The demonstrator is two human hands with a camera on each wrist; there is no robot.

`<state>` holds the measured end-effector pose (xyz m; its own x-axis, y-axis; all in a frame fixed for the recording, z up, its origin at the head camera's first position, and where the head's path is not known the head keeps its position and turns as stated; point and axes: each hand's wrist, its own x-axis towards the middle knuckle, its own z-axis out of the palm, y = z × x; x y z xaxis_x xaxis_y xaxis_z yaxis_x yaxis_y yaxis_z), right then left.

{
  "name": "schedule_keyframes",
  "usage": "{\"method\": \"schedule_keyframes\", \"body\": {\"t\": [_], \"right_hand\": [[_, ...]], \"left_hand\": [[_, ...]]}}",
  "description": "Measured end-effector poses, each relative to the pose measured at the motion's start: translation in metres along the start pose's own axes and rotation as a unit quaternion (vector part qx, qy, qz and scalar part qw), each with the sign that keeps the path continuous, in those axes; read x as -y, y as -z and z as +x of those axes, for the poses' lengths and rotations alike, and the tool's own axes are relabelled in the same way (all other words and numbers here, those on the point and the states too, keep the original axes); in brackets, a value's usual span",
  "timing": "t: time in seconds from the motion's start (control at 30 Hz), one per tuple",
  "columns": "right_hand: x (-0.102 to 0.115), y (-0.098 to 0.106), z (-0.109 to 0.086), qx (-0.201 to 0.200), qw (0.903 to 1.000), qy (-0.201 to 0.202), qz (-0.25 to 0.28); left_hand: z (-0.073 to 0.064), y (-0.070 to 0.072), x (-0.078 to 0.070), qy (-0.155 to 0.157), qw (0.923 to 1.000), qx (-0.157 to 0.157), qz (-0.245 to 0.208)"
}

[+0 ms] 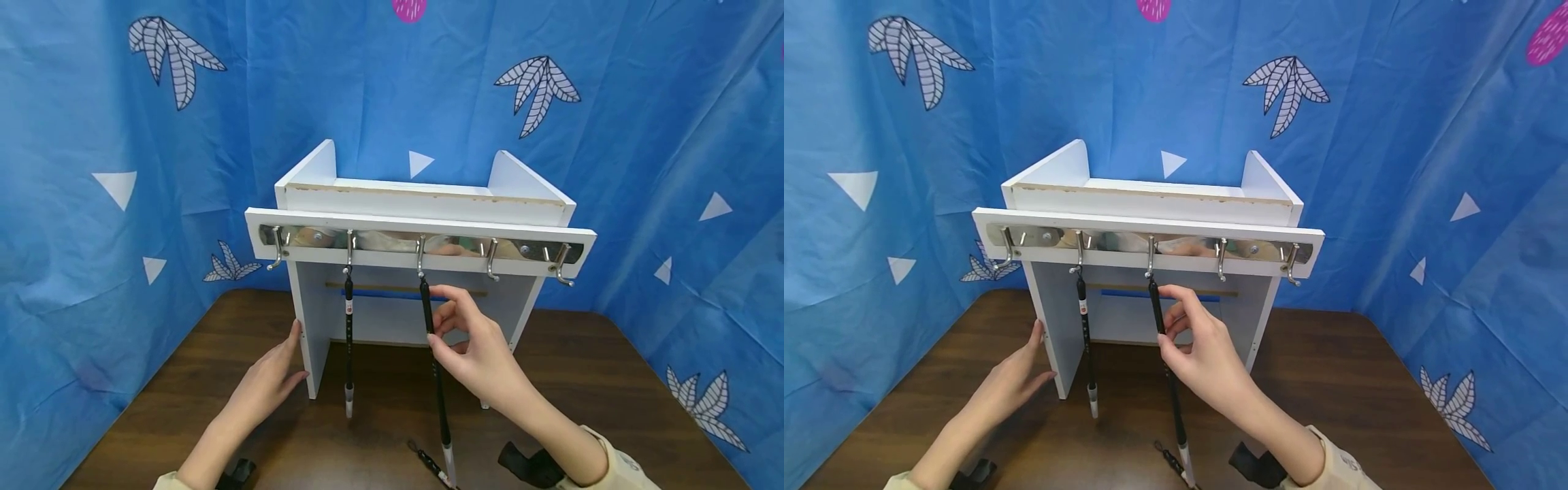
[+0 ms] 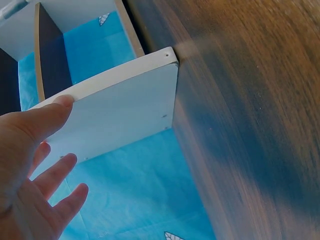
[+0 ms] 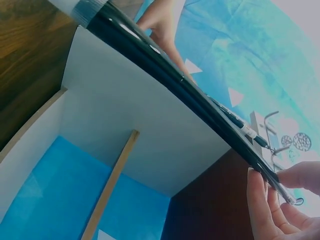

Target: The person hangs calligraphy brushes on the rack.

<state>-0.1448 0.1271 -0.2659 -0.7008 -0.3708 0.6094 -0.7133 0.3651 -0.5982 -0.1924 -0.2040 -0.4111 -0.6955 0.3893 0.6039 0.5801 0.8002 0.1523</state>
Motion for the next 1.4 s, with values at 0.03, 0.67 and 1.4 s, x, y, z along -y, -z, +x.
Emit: {"method": "schedule_keyframes", "body": {"t": [0.03, 0.67, 1.4], "right_hand": [[0.0001, -0.0004, -0.0004, 0.0, 1.0, -0.004, 0.002], [0.0038, -0.0012, -0.0022, -0.007, 1.0, -0.004, 0.004], [0.0088, -0.0029, -0.0027, -0.007, 0.9997, -0.021, 0.006]], "left_hand": [[-0.0004, 0.0, -0.0001, 0.001, 1.0, 0.0, 0.0], [-0.0021, 0.0004, -0.0004, -0.005, 0.9999, -0.009, 0.006], [-0.001, -0.002, 0.0016, -0.012, 0.9999, -0.01, 0.005]]}}
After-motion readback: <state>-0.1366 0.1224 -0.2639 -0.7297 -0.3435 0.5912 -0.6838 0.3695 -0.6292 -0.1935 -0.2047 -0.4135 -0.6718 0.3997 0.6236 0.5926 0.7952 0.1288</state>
